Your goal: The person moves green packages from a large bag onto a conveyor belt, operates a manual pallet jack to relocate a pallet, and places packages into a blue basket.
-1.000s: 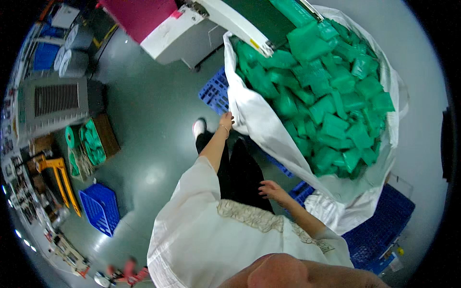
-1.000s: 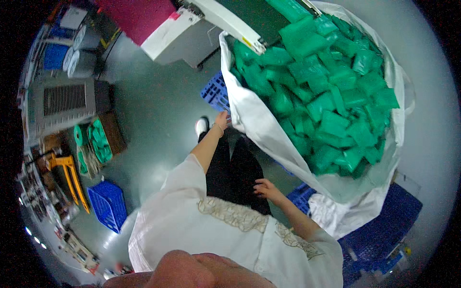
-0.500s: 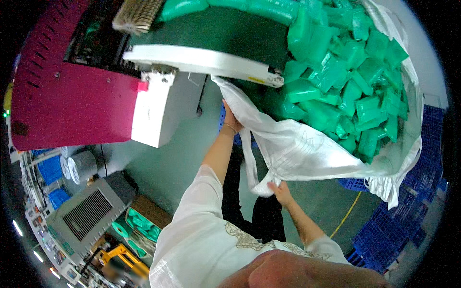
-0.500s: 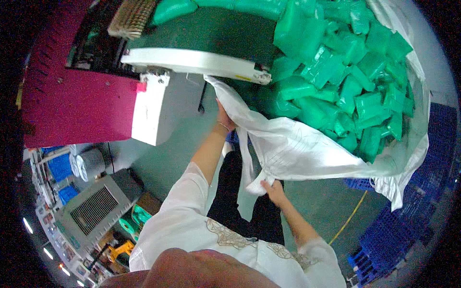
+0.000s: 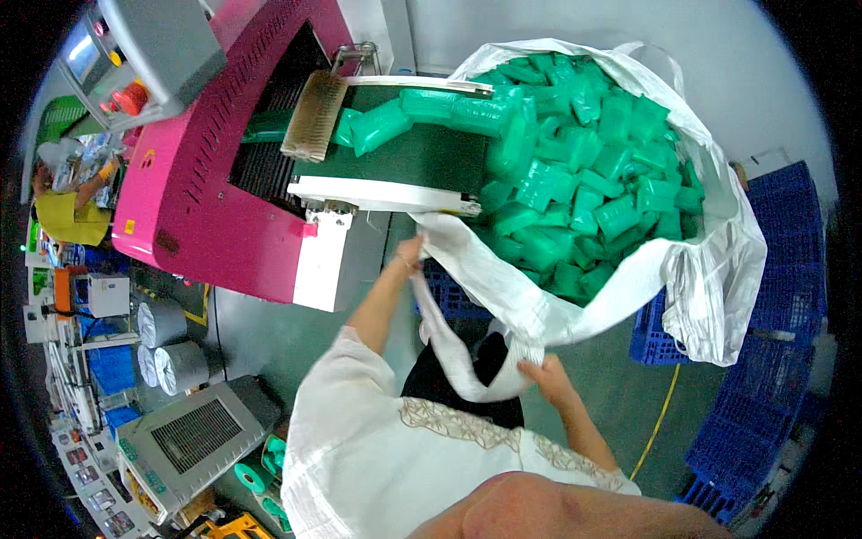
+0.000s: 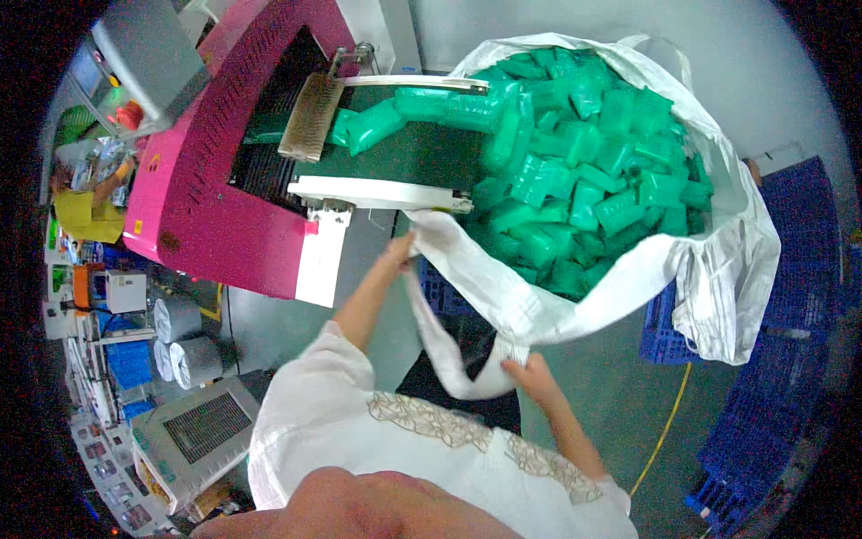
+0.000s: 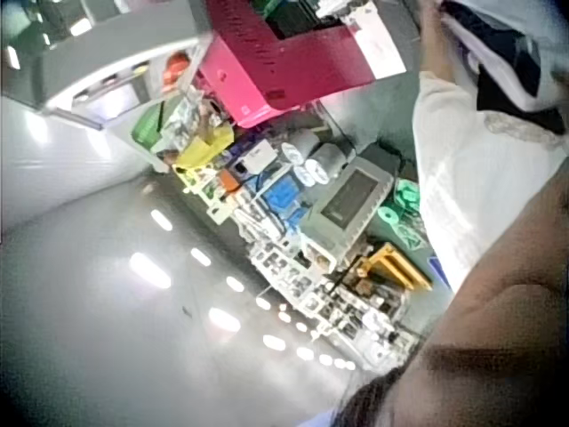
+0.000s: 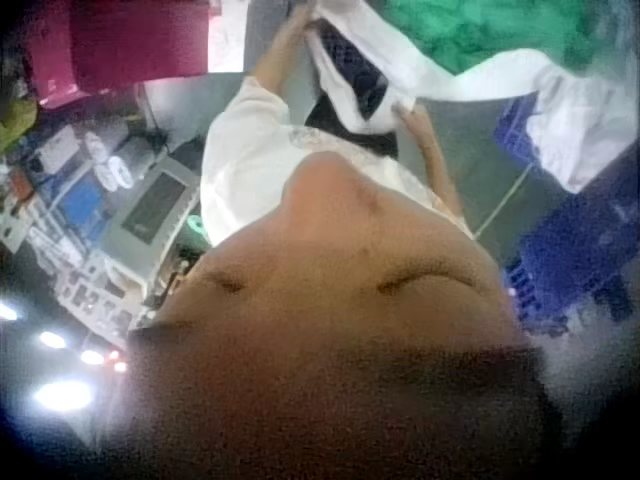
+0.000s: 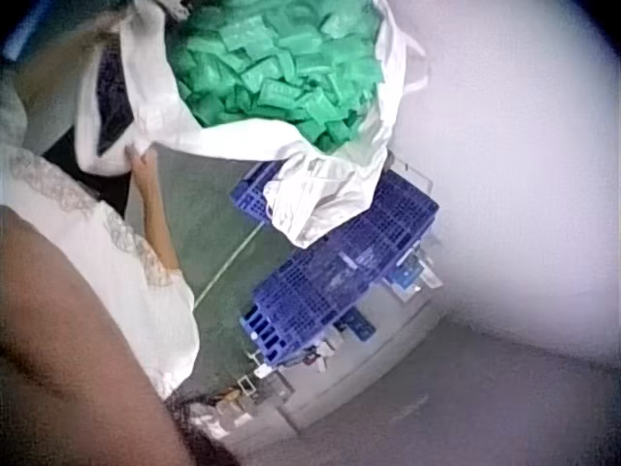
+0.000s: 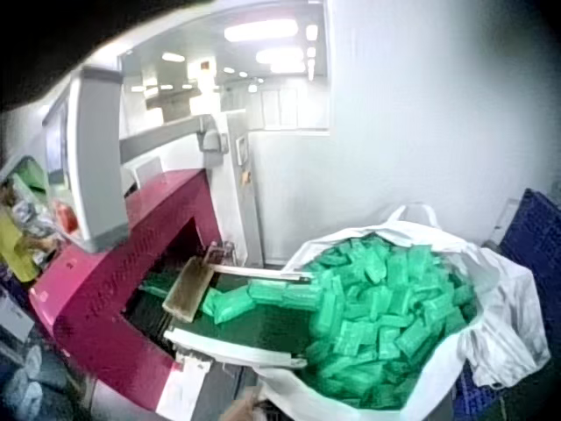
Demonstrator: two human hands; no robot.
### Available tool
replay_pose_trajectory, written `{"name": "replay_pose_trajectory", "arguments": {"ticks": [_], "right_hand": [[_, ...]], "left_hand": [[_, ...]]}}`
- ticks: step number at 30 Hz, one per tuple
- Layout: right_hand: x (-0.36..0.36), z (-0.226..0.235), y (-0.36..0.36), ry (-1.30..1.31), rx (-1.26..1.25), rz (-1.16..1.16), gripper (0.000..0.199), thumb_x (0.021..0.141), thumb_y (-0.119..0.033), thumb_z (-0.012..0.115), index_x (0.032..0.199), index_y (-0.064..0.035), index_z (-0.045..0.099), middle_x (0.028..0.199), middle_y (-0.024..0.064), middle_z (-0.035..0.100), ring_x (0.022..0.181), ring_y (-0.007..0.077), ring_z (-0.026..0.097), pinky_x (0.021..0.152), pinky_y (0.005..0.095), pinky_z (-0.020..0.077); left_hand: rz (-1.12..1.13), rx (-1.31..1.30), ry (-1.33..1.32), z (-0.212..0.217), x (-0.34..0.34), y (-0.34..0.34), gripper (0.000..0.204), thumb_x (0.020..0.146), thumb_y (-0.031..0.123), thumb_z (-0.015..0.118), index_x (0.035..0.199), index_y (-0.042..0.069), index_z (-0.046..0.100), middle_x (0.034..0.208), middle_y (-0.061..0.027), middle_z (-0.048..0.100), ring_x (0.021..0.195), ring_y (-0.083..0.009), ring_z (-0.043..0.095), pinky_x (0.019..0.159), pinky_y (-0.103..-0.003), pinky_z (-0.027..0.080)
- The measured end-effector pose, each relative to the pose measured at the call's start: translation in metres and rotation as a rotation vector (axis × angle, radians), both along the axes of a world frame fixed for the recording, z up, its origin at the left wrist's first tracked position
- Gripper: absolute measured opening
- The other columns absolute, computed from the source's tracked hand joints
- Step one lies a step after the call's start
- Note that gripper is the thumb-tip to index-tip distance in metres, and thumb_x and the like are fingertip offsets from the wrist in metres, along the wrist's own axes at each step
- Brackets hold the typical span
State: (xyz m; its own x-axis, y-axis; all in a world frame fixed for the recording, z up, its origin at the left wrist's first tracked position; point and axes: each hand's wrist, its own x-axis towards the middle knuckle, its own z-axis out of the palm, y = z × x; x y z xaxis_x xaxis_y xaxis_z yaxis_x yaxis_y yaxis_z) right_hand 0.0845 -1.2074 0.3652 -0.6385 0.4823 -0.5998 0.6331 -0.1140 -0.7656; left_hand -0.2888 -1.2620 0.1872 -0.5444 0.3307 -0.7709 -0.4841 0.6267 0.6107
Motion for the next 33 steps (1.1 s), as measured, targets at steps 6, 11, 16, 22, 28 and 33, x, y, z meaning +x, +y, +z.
{"name": "replay_pose_trajectory", "arguments": {"ticks": [6, 11, 16, 22, 28, 33], "right_hand": [[0.038, 0.037, 0.032, -0.003, -0.183, 0.293, 0.039, 0.085, -0.035, 0.061, 0.085, 0.0043, 0.063, 0.071, 0.0099, 0.062, 0.066, 0.0113, 0.053, 0.062, 0.0316, 0.0441], [0.066, 0.047, 0.068, -0.124, 0.147, 0.674, 0.048, 0.088, -0.042, 0.054, 0.070, 0.0016, 0.062, 0.060, 0.0122, 0.059, 0.058, 0.0189, 0.054, 0.057, 0.0352, 0.0431], [-0.102, 0.126, 0.156, 0.036, 0.299, 0.402, 0.033, 0.089, -0.031, 0.053, 0.077, -0.0019, 0.063, 0.072, 0.0136, 0.064, 0.064, 0.0317, 0.061, 0.062, 0.0376, 0.0480], [-0.425, -0.019, 0.144, 0.478, 1.122, 0.489, 0.046, 0.076, -0.027, 0.065, 0.116, -0.0062, 0.055, 0.130, 0.0235, 0.044, 0.119, 0.0391, 0.044, 0.094, 0.0510, 0.0389], [-0.609, -0.155, 0.128, 0.211, 1.326, 0.434, 0.041, 0.090, -0.027, 0.046, 0.125, -0.0075, 0.050, 0.131, 0.0176, 0.044, 0.125, 0.0346, 0.037, 0.106, 0.0623, 0.0160], [-0.536, -0.170, 0.266, -0.239, 1.584, 0.167, 0.036, 0.086, -0.020, 0.045, 0.118, -0.0062, 0.054, 0.118, 0.0115, 0.055, 0.115, 0.0257, 0.048, 0.099, 0.0695, 0.0183]], "left_hand": [[-0.359, -0.137, 0.367, 0.027, 0.002, -0.060, 0.052, 0.093, 0.042, 0.040, 0.089, -0.006, 0.061, 0.073, -0.0209, 0.063, 0.058, -0.0315, 0.060, 0.060, -0.041, 0.047], [-0.201, -0.036, 0.309, 0.082, 0.045, -0.049, 0.058, 0.094, 0.044, 0.036, 0.082, -0.005, 0.065, 0.063, -0.0197, 0.061, 0.050, -0.0292, 0.058, 0.049, -0.041, 0.045], [-0.473, -0.075, 0.238, 0.078, 0.017, -0.072, 0.060, 0.093, 0.046, 0.036, 0.082, -0.005, 0.064, 0.071, -0.0249, 0.063, 0.065, -0.0378, 0.062, 0.062, -0.046, 0.048], [-0.853, -0.238, 0.248, 0.103, -0.003, -0.054, 0.055, 0.090, 0.050, 0.041, 0.101, 0.000, 0.061, 0.100, -0.0269, 0.061, 0.096, -0.0417, 0.057, 0.084, -0.046, 0.044], [-0.850, -0.304, 0.213, 0.116, -0.028, -0.071, 0.057, 0.090, 0.051, 0.043, 0.093, -0.003, 0.060, 0.091, -0.0280, 0.061, 0.086, -0.0433, 0.058, 0.075, -0.045, 0.045], [-0.882, -0.244, 0.192, 0.095, -0.052, -0.084, 0.061, 0.090, 0.054, 0.042, 0.096, -0.003, 0.061, 0.086, -0.0275, 0.061, 0.082, -0.0440, 0.058, 0.072, -0.046, 0.044]]}}
